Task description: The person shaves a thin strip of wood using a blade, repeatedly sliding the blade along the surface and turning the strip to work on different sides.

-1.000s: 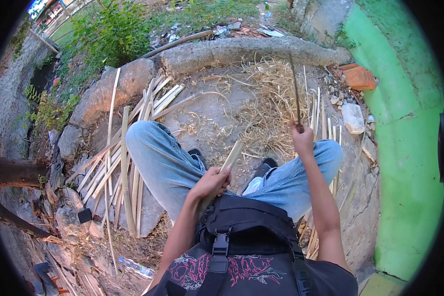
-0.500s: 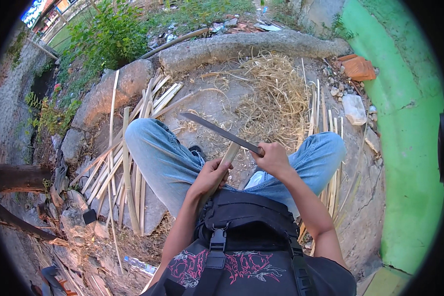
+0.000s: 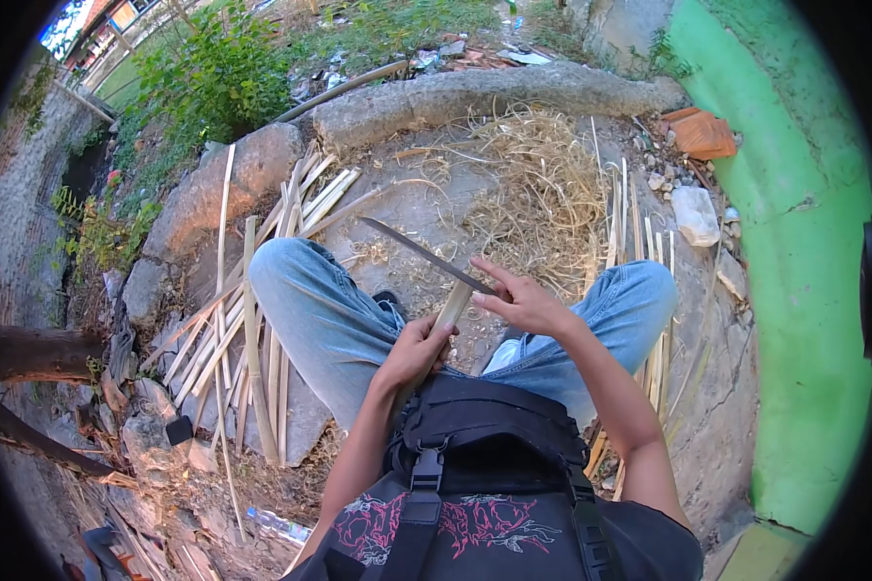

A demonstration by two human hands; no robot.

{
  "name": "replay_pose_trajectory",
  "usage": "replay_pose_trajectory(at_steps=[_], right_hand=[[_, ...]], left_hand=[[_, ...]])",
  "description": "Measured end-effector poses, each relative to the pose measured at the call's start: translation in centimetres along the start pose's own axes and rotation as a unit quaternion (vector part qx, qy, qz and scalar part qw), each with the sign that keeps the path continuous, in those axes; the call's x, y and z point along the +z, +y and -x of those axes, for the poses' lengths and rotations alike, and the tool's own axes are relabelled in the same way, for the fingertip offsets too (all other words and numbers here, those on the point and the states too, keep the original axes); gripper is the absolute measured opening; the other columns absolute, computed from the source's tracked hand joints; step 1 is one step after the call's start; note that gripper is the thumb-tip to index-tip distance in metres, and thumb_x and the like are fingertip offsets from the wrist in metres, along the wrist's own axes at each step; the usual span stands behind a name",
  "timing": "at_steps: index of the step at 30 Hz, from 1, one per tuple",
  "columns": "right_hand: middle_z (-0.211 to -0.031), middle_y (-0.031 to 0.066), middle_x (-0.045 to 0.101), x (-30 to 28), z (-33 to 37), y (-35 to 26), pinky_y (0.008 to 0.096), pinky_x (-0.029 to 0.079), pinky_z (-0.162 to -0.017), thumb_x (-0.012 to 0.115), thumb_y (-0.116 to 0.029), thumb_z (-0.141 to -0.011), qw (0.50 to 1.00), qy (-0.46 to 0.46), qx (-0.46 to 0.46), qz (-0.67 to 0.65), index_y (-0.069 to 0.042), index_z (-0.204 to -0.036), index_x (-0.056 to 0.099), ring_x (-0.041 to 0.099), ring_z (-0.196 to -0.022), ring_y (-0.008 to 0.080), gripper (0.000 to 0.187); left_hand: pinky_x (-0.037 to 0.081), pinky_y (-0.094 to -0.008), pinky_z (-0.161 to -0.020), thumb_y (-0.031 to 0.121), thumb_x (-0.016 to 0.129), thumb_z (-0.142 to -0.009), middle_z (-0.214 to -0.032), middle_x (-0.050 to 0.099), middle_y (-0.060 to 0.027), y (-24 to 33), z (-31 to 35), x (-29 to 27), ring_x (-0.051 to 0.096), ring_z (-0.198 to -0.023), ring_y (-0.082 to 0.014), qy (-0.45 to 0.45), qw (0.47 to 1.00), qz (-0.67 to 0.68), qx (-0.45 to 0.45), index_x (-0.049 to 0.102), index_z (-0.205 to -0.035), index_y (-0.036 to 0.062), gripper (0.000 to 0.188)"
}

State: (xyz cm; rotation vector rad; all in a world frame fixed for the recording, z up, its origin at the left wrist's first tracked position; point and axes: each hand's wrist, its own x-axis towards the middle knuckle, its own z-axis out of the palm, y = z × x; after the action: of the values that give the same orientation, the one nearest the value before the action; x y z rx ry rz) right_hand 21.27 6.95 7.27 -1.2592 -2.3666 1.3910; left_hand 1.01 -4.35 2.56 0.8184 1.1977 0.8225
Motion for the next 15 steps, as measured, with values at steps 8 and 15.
replay_pose_trajectory(at_steps=[8,15], right_hand=[[-0.063,0.0086,0.054,0.5,-0.2,0.1,0.0334,0.041,-0.057,0.058,-0.034,-0.092,0.996,0.010,-0.041,-0.077,-0.018,-0.140,0.046,0.048,-0.055,0.0167,0.052],[-0.070,0.0107,0.061,1.1,0.1,0.0,0.0338,0.044,-0.056,0.062,-0.032,-0.090,0.994,0.097,-0.047,0.006,-0.015,-0.123,0.063,0.054,-0.055,0.0207,0.037]], left_hand=[[0.033,-0.0222,-0.045,0.030,0.048,-0.100,-0.059,0.047,0.0019,-0.3,-0.1,-0.1,0.041,-0.048,-0.0062,0.000,1.000,-0.004,0.004,0.058,-0.098,0.0007,0.031],[0.036,-0.0233,-0.043,0.028,0.049,-0.100,-0.060,0.049,0.0013,-0.6,-0.1,-0.2,0.044,-0.046,-0.0069,-0.003,1.000,-0.013,0.021,0.058,-0.100,-0.0016,0.031]])
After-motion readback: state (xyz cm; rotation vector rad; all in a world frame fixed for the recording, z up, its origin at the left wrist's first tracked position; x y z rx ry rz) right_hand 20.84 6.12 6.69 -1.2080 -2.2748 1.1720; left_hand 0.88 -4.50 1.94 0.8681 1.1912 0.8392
